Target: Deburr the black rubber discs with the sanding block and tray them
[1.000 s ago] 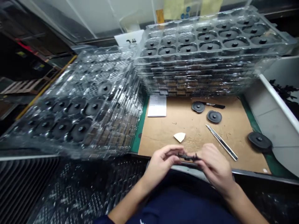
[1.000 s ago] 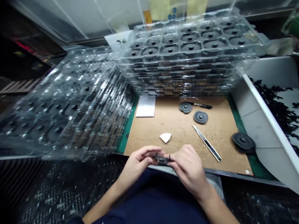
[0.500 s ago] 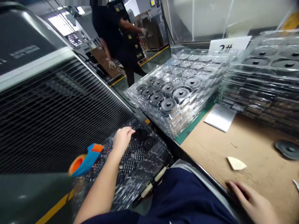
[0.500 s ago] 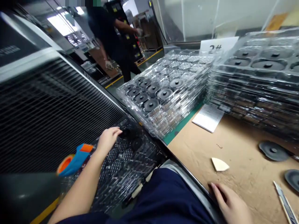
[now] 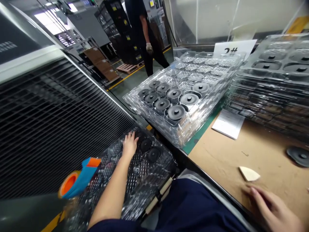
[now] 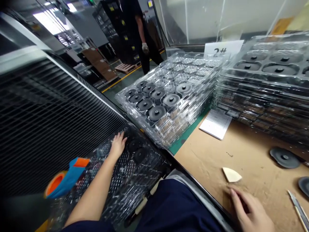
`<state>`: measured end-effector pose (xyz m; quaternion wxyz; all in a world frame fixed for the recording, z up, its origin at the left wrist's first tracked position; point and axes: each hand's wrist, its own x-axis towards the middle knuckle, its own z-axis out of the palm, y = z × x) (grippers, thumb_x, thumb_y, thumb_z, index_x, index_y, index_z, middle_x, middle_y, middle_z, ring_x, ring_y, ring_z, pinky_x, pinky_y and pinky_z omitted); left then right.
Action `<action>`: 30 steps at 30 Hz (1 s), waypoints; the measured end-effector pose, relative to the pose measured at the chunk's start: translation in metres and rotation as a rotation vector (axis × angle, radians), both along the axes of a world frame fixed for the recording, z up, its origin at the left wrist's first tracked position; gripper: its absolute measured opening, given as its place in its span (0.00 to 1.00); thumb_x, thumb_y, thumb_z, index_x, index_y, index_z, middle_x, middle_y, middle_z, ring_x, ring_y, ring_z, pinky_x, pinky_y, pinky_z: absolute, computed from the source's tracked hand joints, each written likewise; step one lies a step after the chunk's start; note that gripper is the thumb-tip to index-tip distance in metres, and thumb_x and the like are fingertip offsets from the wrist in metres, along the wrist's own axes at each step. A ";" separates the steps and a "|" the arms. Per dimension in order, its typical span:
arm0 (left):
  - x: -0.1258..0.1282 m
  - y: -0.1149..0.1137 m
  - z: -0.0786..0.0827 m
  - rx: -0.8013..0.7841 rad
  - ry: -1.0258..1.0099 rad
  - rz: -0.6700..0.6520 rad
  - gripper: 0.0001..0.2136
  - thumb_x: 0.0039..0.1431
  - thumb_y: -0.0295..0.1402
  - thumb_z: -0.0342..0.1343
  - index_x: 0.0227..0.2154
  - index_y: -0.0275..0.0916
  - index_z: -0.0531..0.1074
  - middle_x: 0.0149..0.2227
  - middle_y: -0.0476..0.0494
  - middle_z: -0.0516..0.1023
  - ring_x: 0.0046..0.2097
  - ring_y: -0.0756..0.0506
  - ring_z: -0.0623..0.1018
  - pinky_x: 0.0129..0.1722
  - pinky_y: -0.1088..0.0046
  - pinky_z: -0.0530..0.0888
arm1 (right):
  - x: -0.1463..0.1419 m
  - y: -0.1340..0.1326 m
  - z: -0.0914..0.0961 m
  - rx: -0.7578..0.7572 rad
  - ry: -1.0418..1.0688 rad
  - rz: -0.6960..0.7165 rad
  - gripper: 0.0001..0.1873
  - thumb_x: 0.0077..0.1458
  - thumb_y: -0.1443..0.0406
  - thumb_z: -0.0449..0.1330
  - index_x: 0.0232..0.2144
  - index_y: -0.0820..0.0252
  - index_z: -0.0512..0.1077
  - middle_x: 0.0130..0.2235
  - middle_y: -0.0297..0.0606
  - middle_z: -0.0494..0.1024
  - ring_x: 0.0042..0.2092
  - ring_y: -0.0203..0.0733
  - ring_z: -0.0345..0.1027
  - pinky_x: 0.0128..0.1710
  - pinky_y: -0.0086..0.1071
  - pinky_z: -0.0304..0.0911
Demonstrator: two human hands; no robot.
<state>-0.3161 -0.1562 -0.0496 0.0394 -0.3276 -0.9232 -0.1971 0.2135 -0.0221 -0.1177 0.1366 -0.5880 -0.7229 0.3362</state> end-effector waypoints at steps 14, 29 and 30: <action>0.224 0.029 -0.001 0.319 -0.530 -0.775 0.13 0.61 0.32 0.47 0.44 0.45 0.74 0.40 0.42 0.80 0.31 0.47 0.79 0.37 0.70 0.77 | -0.041 0.028 -0.004 0.613 -0.109 0.030 0.19 0.60 0.61 0.48 0.52 0.61 0.64 0.44 0.47 0.73 0.46 0.49 0.66 0.46 0.47 0.62; 0.319 0.126 0.027 -0.118 -1.565 -1.307 0.12 0.58 0.36 0.53 0.44 0.47 0.73 0.45 0.43 0.78 0.43 0.45 0.78 0.46 0.72 0.72 | 0.195 0.183 0.274 0.813 -0.636 -0.741 0.31 0.52 0.56 0.58 0.51 0.77 0.65 0.60 0.62 0.56 0.63 0.60 0.42 0.56 0.54 0.38; 0.320 0.125 0.028 -0.136 -1.602 -1.288 0.11 0.58 0.36 0.52 0.44 0.47 0.73 0.43 0.43 0.78 0.43 0.45 0.78 0.46 0.72 0.72 | 0.212 0.191 0.282 0.783 -0.629 -0.790 0.36 0.53 0.52 0.53 0.50 0.83 0.64 0.59 0.67 0.54 0.63 0.62 0.41 0.54 0.54 0.38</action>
